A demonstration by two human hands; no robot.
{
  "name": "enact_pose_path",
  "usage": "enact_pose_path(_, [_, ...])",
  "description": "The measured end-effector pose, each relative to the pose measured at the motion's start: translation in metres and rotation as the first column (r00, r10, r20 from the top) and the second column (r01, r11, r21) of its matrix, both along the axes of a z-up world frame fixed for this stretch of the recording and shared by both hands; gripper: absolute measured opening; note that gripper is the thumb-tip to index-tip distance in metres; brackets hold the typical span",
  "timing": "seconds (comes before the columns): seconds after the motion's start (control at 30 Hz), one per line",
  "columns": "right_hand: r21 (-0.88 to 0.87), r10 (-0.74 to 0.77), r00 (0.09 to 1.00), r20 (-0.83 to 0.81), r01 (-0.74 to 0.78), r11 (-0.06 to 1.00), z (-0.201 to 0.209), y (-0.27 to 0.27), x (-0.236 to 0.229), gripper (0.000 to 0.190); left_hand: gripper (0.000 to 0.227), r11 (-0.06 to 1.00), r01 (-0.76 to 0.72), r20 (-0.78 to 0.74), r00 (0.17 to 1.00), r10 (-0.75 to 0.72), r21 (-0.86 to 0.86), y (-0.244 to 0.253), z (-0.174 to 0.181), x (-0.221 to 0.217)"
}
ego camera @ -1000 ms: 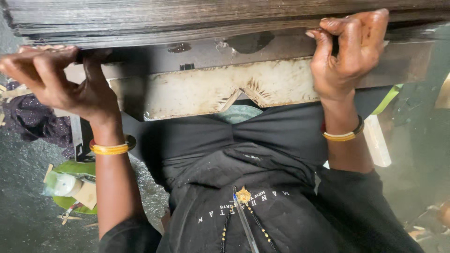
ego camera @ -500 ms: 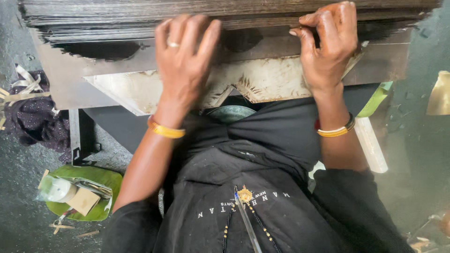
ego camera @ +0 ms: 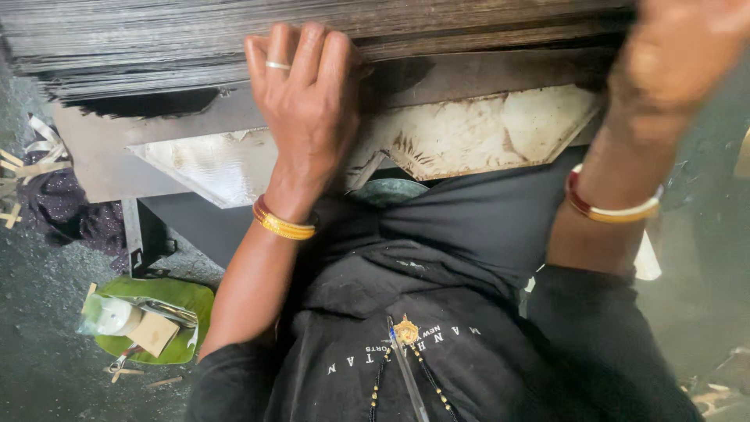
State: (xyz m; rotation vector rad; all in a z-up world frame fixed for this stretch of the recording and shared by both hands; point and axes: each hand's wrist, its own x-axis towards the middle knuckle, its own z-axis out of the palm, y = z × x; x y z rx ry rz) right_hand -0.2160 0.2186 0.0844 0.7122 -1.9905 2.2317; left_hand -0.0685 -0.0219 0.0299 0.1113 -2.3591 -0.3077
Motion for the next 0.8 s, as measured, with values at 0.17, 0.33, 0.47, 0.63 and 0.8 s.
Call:
enact_pose_path(0.17, [-0.038, -0.024, 0.997, -0.071, 0.022, 0.999, -0.023, 0.023, 0.048, 0.028, 0.017, 0.999, 0.046, 0.056, 0.997, -0.047, 0.021, -0.001, 0.008, 0.004])
enact_pose_path(0.33, [-0.074, -0.084, 0.985, -0.151, 0.073, 0.995, -0.053, 0.009, 0.074, 0.029, 0.020, 0.999, 0.041, 0.083, 0.996, -0.040, 0.000, -0.002, 0.018, 0.004])
enact_pose_path(0.47, [-0.057, -0.104, 0.971, -0.216, 0.094, 0.994, -0.050, -0.007, 0.077, 0.021, 0.020, 0.999, 0.040, 0.093, 0.995, -0.040, 0.005, -0.001, 0.022, 0.003])
enact_pose_path(0.63, [0.082, -0.020, 0.995, -0.102, 0.028, 0.996, -0.033, -0.005, 0.053, 0.017, 0.021, 0.998, 0.061, 0.073, 0.995, -0.063, 0.026, -0.001, 0.021, 0.002])
enact_pose_path(0.8, [0.156, 0.238, 0.946, -0.221, -0.207, 0.966, -0.022, -0.007, 0.039, 0.010, 0.020, 0.997, 0.067, 0.055, 0.996, -0.070, 0.047, 0.000, 0.018, 0.003])
